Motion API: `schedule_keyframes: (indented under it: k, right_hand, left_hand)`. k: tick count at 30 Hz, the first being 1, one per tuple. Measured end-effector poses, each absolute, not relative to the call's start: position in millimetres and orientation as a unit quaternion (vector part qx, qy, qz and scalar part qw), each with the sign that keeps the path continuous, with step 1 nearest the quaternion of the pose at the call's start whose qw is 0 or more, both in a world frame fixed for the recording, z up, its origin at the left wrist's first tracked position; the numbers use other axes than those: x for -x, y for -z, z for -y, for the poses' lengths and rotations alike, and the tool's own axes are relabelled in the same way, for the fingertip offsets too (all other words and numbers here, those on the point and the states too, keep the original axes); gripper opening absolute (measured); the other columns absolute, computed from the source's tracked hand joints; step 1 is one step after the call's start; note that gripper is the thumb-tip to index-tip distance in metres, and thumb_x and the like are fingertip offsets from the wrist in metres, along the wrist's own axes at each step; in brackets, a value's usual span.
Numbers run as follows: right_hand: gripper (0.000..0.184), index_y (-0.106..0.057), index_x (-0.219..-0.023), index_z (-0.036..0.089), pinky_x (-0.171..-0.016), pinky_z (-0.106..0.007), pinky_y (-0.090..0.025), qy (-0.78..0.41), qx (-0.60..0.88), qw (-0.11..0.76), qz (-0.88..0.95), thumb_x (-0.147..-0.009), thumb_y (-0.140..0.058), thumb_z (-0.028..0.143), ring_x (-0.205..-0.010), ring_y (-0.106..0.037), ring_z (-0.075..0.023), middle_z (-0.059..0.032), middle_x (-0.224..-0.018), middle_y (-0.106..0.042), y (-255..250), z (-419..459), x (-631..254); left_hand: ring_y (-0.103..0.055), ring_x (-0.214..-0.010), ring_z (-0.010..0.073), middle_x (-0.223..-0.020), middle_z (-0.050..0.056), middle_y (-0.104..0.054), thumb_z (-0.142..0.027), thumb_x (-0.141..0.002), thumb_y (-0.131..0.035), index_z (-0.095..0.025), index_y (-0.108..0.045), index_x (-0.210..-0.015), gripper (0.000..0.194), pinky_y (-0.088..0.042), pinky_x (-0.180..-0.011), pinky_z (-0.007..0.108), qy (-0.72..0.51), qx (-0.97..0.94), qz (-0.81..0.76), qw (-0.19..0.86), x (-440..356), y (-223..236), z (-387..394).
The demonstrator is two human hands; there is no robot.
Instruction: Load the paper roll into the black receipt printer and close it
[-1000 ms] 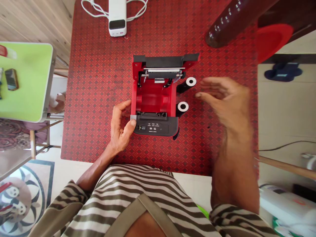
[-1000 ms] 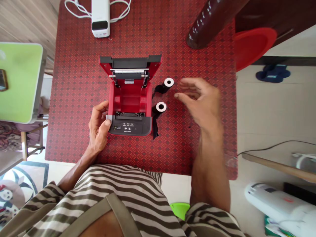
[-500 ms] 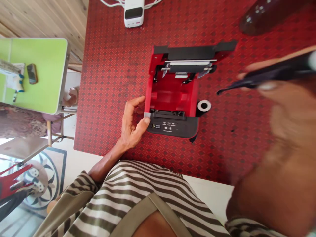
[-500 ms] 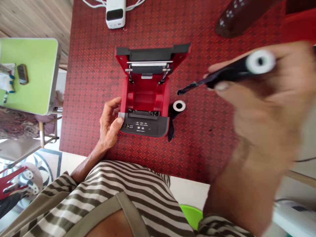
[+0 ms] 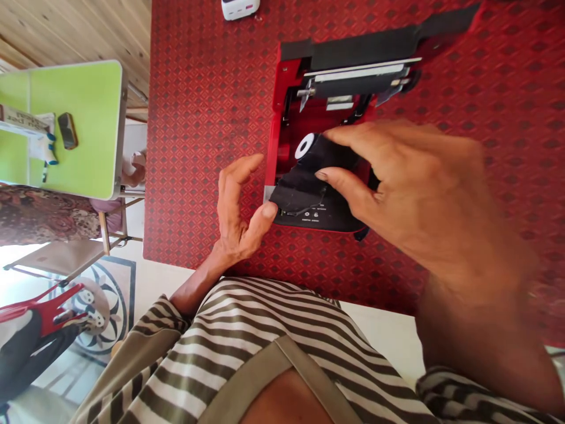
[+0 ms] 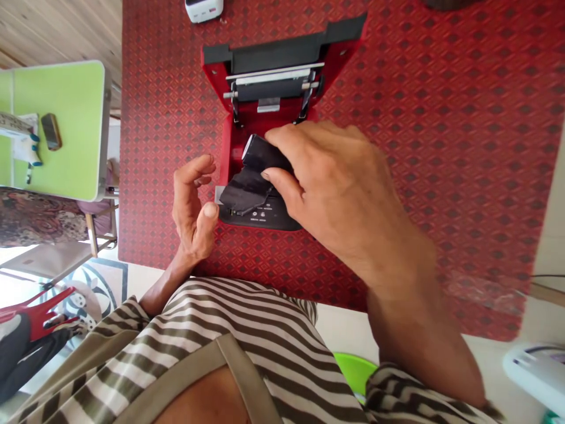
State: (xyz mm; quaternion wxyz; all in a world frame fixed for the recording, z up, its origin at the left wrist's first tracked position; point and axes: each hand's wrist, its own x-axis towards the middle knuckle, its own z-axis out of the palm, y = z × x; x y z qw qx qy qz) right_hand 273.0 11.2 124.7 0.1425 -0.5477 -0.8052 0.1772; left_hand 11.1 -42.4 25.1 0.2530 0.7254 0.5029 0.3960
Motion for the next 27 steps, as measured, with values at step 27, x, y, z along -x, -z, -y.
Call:
schedule_keyframes:
  k: [27]
  right_hand:
    - [0.039, -0.089, -0.114, 0.017, -0.105, -0.049, -0.058, -0.088, 0.502, -0.089, 0.855, -0.117, -0.052, 0.006, -0.127, -0.088, -0.0394, -0.024, -0.123, -0.096, -129, -56, -229]
  left_hand:
    - [-0.073, -0.162, 0.0398, -0.164, 0.015, -0.086, -0.064, -0.127, -0.073, -0.029, -0.085, -0.151, 0.044, -0.053, -0.14, 0.058, -0.331, -0.824, -0.459, 0.005, -24, -63, 46]
